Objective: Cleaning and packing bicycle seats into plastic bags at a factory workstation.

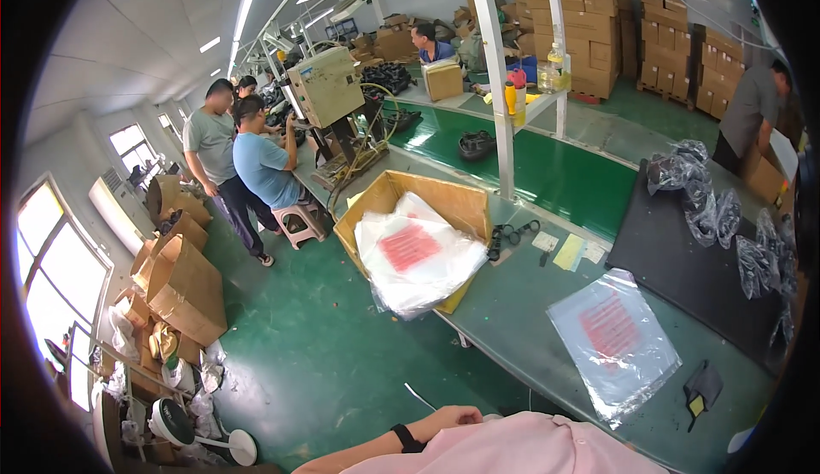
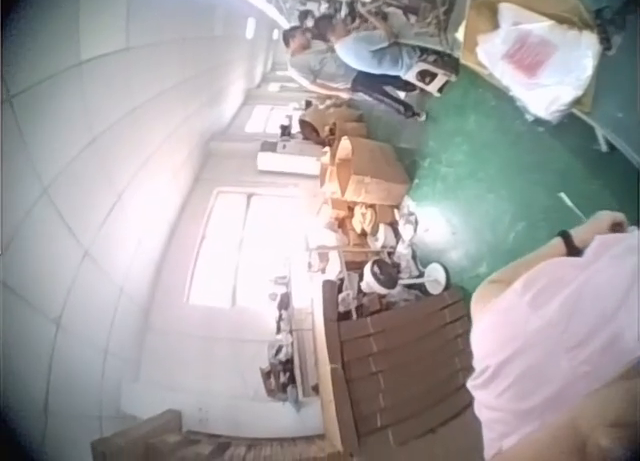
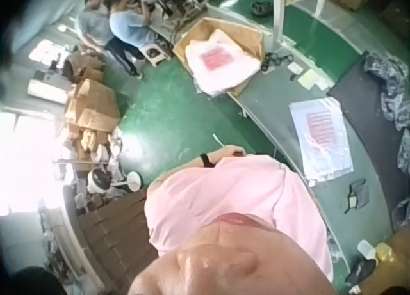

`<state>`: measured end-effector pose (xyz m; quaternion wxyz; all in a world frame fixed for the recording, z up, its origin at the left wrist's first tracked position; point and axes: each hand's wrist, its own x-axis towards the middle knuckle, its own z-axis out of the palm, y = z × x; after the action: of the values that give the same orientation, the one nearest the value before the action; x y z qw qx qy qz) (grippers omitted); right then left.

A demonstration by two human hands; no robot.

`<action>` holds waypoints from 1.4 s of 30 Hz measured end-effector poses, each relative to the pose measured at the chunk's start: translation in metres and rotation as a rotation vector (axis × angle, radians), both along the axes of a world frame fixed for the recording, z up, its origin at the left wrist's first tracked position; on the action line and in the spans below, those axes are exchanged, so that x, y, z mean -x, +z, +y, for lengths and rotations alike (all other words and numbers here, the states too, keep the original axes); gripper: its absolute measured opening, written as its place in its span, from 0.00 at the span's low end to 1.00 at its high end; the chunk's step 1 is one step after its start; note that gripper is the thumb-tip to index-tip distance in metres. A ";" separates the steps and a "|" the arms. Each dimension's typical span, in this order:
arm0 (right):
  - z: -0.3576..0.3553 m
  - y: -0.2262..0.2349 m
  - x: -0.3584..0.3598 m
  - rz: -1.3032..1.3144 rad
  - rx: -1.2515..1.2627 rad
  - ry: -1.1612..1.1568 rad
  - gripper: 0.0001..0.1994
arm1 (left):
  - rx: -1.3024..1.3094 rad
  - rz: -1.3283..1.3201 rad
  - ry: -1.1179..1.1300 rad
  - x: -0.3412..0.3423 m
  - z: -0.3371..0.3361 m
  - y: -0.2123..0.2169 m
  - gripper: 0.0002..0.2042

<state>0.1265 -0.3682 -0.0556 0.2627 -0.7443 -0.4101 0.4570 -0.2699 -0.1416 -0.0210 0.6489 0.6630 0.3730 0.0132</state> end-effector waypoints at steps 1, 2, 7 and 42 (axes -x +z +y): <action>-0.002 -0.001 -0.001 0.014 -0.006 -0.003 0.10 | 0.069 -0.038 0.025 -0.001 -0.008 0.004 0.11; -0.004 -0.002 -0.001 0.027 -0.011 -0.007 0.10 | 0.140 -0.077 0.049 -0.002 -0.014 0.005 0.11; -0.020 -0.007 -0.002 0.085 -0.024 -0.043 0.10 | 0.056 0.017 0.012 -0.010 -0.020 0.027 0.12; -0.065 -0.040 -0.013 0.384 -0.175 -0.423 0.14 | -0.046 -0.308 0.473 -0.057 0.030 0.048 0.06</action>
<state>0.1398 -0.4335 -0.0954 0.4881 -0.6876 -0.2264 0.4875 -0.2133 -0.1121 0.0271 0.6617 0.5622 0.4140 0.2732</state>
